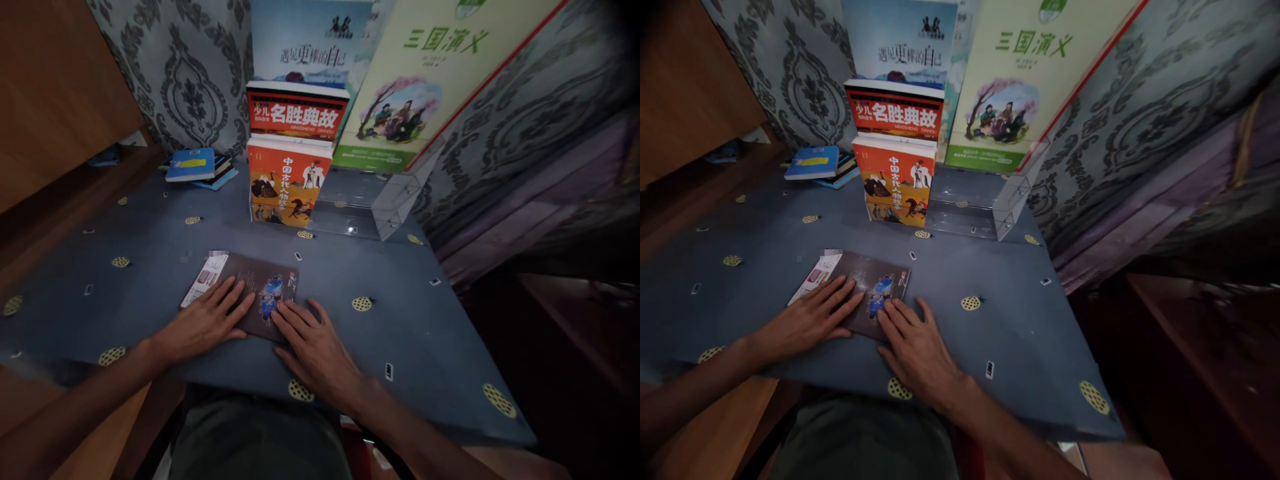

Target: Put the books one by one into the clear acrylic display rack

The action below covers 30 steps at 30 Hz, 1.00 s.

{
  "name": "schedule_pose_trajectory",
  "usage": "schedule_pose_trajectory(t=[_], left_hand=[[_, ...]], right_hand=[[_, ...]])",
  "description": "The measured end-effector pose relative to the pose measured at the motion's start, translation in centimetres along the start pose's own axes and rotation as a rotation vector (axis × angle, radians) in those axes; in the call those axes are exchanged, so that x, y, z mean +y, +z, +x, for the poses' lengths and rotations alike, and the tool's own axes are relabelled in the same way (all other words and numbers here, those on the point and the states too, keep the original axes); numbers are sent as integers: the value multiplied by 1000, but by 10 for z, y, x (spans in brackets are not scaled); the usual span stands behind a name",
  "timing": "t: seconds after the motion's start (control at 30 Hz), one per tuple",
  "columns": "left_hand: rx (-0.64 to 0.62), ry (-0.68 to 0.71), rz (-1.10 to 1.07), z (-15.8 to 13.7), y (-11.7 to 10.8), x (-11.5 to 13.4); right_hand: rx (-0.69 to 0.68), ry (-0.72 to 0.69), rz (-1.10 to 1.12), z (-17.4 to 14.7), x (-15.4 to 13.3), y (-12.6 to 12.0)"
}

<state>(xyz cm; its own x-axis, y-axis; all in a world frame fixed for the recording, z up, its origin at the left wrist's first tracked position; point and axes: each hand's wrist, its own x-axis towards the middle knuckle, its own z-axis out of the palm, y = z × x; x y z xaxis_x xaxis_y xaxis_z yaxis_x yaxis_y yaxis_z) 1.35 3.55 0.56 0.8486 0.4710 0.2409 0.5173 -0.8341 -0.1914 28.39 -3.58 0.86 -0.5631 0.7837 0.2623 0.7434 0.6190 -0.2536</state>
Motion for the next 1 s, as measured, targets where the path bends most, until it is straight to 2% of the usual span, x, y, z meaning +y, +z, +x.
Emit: schedule_pose_trajectory(t=[0.17, 0.3, 0.43, 0.6, 0.7, 0.77, 0.87, 0.93, 1.0], left_hand=[[96, 98, 110, 5, -8, 2], [187, 183, 172, 18, -20, 2], [239, 165, 165, 28, -35, 8], [258, 55, -52, 32, -54, 18], [234, -28, -179, 34, -72, 22], [233, -77, -271, 38, -86, 22], [281, -153, -438, 48, -109, 18], [314, -275, -582, 57, -121, 15], [343, -515, -775, 67, -126, 11]], right_hand=[[70, 16, 75, -1, 2, 3], [145, 8, 198, 5, 16, 0], [195, -41, 318, 9, 40, -5], [192, -53, 425, 12, 70, -6], [198, -30, 586, 13, 78, -6], [199, 26, 737, 15, 77, -8], [197, 206, 990, 18, 72, -13], [205, 310, 1156, 23, 67, -16], [226, 354, 1296, 29, 61, -20]])
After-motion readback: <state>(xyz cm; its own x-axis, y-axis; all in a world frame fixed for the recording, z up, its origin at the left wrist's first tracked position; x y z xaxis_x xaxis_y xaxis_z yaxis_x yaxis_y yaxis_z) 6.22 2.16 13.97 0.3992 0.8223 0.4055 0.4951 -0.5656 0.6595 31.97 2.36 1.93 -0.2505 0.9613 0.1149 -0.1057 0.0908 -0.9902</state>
